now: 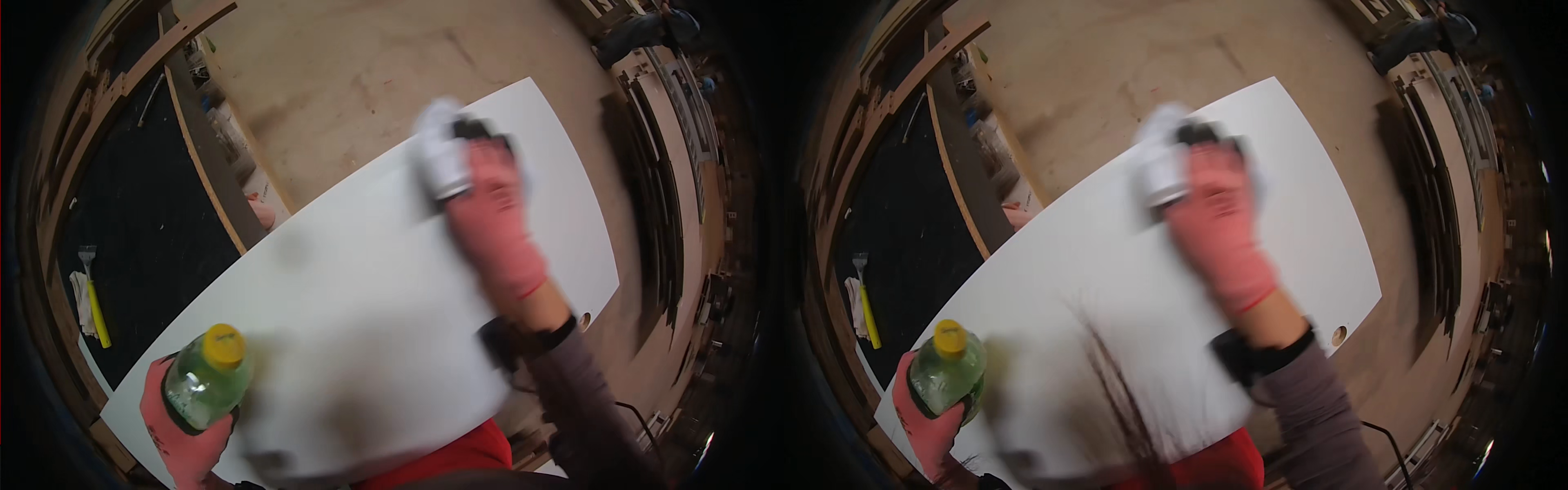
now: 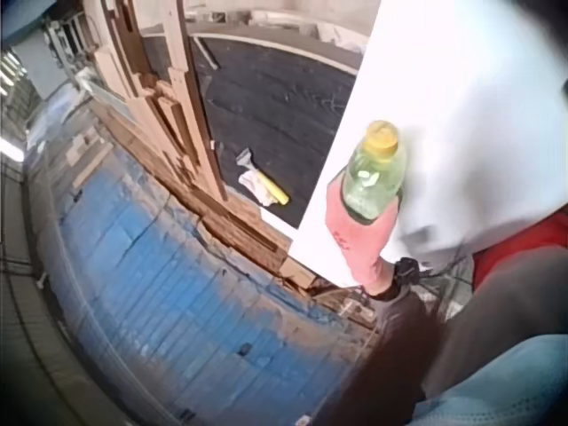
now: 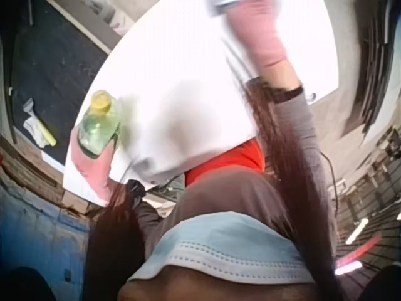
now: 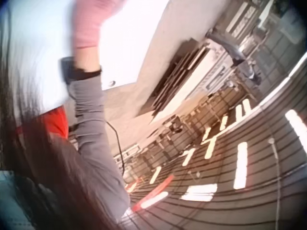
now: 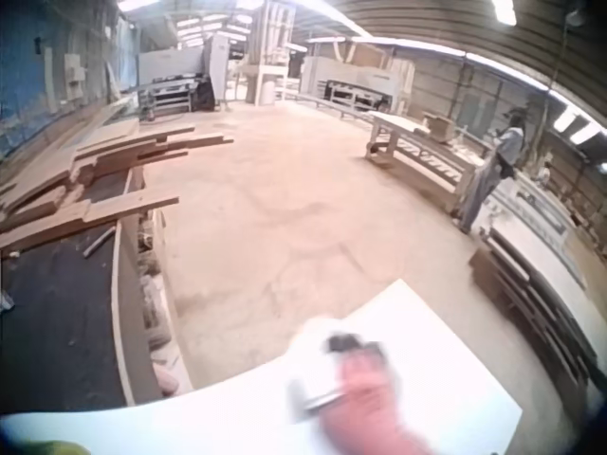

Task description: Scraping and cleaning a large furniture board with liquid and a cloth in a factory setting.

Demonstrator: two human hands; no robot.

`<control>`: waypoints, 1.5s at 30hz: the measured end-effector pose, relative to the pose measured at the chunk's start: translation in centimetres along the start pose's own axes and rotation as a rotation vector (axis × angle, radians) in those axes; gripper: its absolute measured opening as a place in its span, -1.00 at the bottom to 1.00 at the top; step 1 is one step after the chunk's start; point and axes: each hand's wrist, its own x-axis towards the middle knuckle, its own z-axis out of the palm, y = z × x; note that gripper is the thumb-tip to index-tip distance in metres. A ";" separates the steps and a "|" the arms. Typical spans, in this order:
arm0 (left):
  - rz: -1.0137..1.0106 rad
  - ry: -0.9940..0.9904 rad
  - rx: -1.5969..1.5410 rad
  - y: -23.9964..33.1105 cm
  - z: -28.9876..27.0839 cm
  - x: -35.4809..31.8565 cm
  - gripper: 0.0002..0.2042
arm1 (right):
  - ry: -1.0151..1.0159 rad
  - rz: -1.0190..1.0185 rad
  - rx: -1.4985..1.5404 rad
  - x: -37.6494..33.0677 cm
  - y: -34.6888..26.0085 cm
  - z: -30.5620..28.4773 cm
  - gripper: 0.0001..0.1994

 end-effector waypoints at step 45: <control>0.367 -0.018 0.270 2.4 2.0 1.9 -0.50 | -0.607 -0.229 -0.097 -3.7 -4.9 -5.3 -0.32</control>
